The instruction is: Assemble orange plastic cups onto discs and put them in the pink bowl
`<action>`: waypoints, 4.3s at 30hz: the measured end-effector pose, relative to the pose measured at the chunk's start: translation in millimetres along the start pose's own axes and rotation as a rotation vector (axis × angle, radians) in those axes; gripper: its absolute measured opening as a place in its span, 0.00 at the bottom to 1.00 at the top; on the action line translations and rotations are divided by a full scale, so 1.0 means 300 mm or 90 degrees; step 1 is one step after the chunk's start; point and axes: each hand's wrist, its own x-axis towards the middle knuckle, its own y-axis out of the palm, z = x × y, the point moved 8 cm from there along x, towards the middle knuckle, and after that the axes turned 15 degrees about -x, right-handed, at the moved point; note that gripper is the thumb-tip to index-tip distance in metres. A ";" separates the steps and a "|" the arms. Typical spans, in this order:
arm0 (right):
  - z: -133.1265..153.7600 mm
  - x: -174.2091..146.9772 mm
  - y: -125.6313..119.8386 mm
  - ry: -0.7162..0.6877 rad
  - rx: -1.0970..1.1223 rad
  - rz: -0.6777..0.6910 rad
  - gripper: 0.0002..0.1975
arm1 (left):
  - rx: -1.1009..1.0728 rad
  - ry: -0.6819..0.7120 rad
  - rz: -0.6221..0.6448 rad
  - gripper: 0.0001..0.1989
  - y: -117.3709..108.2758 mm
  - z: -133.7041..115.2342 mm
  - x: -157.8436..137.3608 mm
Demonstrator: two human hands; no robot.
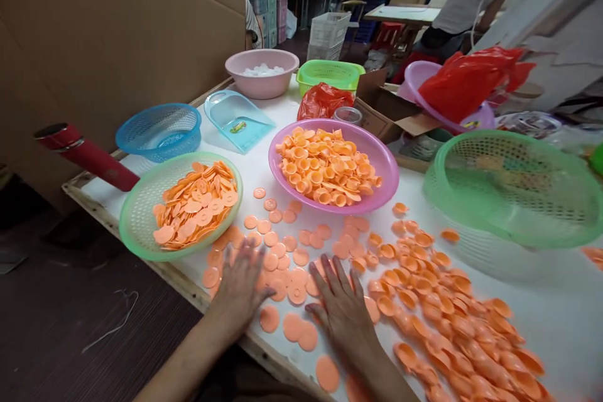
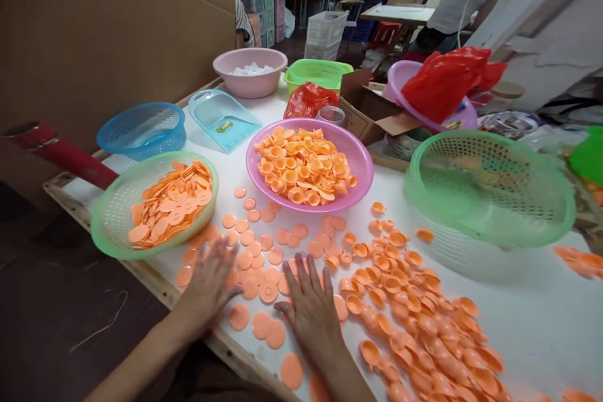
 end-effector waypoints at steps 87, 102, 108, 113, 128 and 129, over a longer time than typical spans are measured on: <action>-0.237 -0.197 -0.174 0.458 0.371 0.045 0.09 | -0.265 0.269 0.116 0.09 0.099 -0.383 -0.016; -0.055 -0.175 -0.046 0.562 0.429 0.213 0.08 | -0.437 0.026 0.278 0.10 0.151 -0.385 0.049; -0.072 -0.158 -0.039 0.558 0.449 0.242 0.09 | -0.443 -0.143 0.280 0.08 0.214 -0.373 0.085; -0.069 -0.149 -0.030 0.542 0.456 0.282 0.11 | -0.392 -0.115 0.288 0.08 0.251 -0.376 0.072; -0.025 -0.221 -0.228 0.408 0.452 -0.118 0.07 | -0.704 -0.077 0.151 0.20 0.131 -0.349 0.005; -0.019 -0.229 -0.242 0.394 0.454 -0.145 0.07 | -0.748 -0.079 0.161 0.19 0.127 -0.358 -0.003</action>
